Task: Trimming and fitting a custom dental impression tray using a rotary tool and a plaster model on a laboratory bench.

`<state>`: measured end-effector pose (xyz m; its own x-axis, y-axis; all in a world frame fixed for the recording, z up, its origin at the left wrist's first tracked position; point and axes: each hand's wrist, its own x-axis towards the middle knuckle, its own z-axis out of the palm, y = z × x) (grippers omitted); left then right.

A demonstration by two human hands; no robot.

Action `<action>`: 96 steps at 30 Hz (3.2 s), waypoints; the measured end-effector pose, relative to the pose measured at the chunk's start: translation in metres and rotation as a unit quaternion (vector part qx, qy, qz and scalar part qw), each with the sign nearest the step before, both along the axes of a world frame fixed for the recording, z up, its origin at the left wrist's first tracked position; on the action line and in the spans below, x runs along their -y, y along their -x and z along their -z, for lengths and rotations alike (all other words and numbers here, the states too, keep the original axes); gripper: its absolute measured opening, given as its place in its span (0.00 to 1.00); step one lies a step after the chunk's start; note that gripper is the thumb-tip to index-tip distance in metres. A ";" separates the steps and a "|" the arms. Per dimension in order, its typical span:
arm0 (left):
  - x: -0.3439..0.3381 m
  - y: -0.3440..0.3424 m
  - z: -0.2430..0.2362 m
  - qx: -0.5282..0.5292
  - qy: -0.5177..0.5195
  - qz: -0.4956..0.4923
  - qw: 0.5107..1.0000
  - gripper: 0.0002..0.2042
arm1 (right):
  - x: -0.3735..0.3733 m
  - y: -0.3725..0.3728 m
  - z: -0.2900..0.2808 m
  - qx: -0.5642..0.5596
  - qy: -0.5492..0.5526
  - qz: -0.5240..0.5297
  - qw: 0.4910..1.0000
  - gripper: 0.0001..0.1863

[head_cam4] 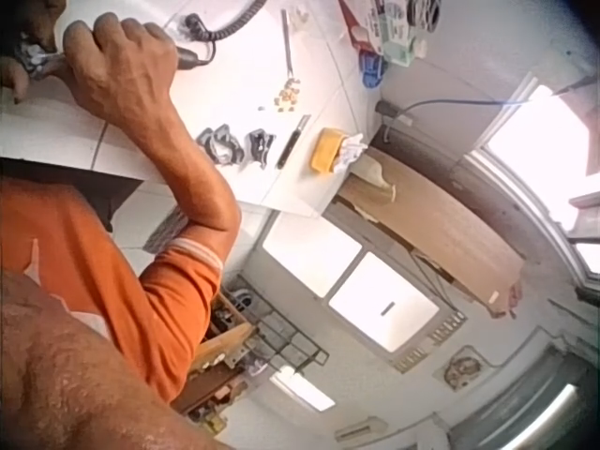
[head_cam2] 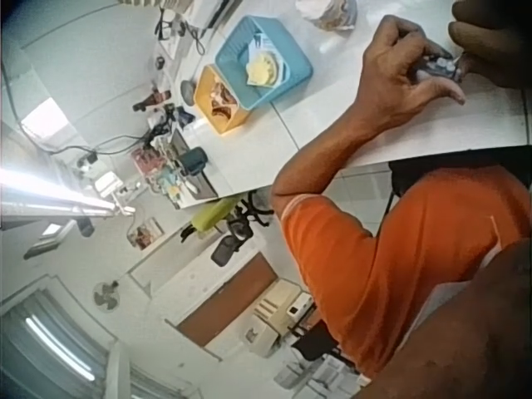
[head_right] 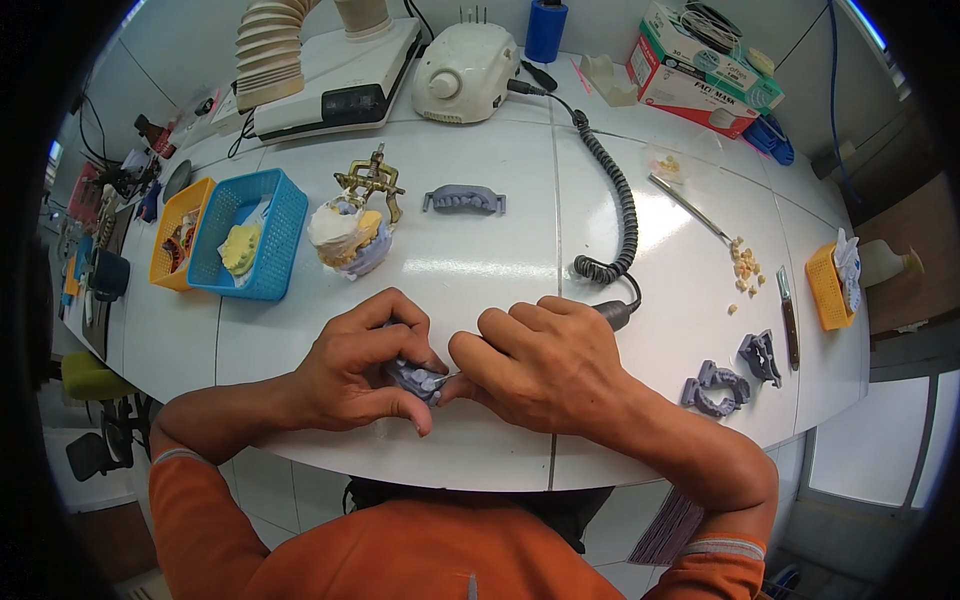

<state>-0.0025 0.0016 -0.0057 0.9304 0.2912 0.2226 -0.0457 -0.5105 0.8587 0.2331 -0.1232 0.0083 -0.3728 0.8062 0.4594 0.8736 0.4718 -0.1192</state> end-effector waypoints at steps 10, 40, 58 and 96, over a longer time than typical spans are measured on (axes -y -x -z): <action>-0.001 0.001 0.000 -0.017 0.001 0.020 1.000 0.25 | 0.000 0.001 0.000 0.001 -0.003 -0.011 1.000 0.24; -0.002 0.000 -0.001 -0.025 -0.017 0.042 0.999 0.26 | 0.000 0.001 0.002 0.007 -0.003 -0.016 1.000 0.24; -0.002 0.000 0.001 -0.014 -0.017 0.046 0.999 0.26 | 0.000 0.002 -0.002 0.012 0.004 -0.021 1.000 0.23; -0.001 0.000 -0.001 -0.029 -0.015 0.041 0.999 0.26 | 0.001 0.002 -0.001 0.013 -0.009 -0.013 1.000 0.24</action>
